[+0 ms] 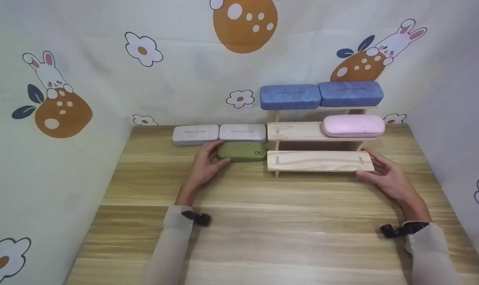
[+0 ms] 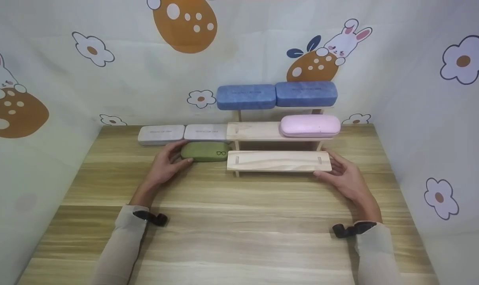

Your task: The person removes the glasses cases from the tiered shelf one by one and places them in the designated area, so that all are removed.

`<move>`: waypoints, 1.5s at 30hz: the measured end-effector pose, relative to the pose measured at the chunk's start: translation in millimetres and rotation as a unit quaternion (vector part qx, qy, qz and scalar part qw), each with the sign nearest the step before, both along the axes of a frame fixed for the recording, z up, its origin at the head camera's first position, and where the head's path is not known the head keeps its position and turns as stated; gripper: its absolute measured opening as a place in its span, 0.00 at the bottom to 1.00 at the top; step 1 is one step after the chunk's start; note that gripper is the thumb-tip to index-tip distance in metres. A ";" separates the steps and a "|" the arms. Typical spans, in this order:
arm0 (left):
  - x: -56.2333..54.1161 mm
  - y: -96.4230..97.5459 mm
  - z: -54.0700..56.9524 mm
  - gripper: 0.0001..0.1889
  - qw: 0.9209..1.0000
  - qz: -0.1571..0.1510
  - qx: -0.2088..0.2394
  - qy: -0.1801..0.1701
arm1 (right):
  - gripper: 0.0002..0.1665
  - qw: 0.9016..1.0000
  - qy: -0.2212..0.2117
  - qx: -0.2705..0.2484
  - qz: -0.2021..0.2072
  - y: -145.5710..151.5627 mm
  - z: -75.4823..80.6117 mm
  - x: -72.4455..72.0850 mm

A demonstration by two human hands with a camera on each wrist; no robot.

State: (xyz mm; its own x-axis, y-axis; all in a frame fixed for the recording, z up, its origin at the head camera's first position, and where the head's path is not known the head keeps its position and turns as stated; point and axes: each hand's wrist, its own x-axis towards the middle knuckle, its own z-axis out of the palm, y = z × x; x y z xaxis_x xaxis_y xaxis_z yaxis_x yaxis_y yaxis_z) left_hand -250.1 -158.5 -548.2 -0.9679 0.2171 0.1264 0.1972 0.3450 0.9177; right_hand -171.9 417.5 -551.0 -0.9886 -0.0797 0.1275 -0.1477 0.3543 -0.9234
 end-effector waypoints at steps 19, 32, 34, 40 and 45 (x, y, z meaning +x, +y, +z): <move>5.9 19.6 29.8 0.25 0.993 0.043 0.029 0.102 | 0.48 1.000 -0.015 0.007 -0.003 -0.8 0.3 -1.1; 13.3 71.7 49.4 0.24 0.989 -0.015 0.027 0.147 | 0.49 0.999 -0.012 0.033 0.000 0.6 -0.6 -0.2; 14.1 78.9 50.1 0.24 0.987 -0.021 0.021 0.156 | 0.50 0.999 -0.014 0.035 -0.002 0.6 0.5 0.1; 15.4 97.9 52.5 0.24 0.986 -0.044 0.030 0.159 | 0.49 1.000 -0.009 -0.001 0.005 0.7 -0.2 0.2; 15.5 112.1 53.6 0.23 0.984 -0.056 0.042 0.162 | 0.49 1.000 -0.015 0.011 0.001 1.2 0.7 0.0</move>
State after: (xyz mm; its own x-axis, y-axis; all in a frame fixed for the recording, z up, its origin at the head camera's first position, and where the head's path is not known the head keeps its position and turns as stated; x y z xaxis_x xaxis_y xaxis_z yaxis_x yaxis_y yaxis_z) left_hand -234.6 -46.4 -494.6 -0.8447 0.2956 0.4462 0.5163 0.2301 0.8249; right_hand -171.9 418.7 -550.4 -0.9918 -0.0838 0.0969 -0.1214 0.3737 -0.9196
